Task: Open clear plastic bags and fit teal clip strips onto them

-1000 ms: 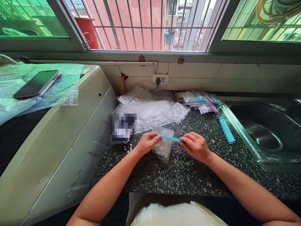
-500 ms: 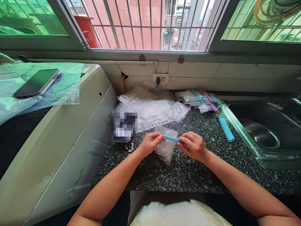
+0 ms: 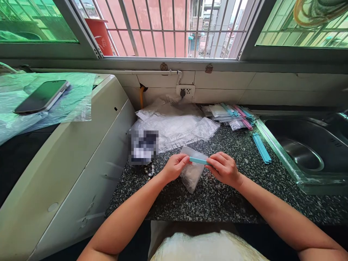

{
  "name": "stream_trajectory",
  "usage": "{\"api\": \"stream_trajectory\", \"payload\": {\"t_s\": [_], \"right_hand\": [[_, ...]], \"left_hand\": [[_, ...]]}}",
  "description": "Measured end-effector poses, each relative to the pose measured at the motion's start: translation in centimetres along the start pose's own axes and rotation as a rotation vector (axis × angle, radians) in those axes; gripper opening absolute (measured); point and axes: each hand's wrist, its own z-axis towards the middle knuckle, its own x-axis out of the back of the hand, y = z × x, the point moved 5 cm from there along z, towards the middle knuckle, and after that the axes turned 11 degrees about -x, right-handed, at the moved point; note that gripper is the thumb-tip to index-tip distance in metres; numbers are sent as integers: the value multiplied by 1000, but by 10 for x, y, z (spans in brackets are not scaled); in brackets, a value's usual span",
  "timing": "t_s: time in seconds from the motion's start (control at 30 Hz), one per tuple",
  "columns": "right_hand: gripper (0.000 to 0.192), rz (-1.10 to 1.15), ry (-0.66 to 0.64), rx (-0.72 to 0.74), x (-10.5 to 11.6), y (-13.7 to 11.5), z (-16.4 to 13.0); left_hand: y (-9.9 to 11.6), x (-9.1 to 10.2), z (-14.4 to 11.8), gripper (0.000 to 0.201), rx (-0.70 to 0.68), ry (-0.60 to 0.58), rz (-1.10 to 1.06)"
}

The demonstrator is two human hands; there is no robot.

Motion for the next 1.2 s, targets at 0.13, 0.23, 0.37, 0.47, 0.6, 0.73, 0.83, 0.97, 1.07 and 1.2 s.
{"api": "stream_trajectory", "payload": {"t_s": [0.13, 0.23, 0.37, 0.47, 0.6, 0.73, 0.83, 0.97, 1.07, 1.2], "right_hand": [[11, 28, 13, 12, 0, 0, -1], [14, 46, 26, 20, 1, 0, -2], [16, 56, 30, 24, 1, 0, -2], [17, 69, 25, 19, 2, 0, -2], [18, 88, 26, 17, 3, 0, -2], [18, 91, 22, 18, 3, 0, -2], [16, 89, 16, 7, 3, 0, -2], [13, 81, 0, -9, 3, -1, -1], [13, 77, -2, -16, 4, -2, 0], [14, 79, 12, -10, 6, -3, 1]], "left_hand": [[-1, 0, -1, 45, 40, 6, -49], [-2, 0, -1, 45, 76, 14, -110], [-3, -1, -1, 45, 110, 34, -177], [-4, -1, -1, 45, 131, 48, -224], [-7, -2, -1, 45, 152, 61, -291], [-9, -2, -1, 45, 153, 53, -291], [-11, -3, 0, 43, 152, 38, -272], [-13, -3, 1, 42, 164, 40, -267], [-14, -3, 1, 41, 180, 51, -261], [-14, -2, 2, 38, 203, 62, -255]]}}
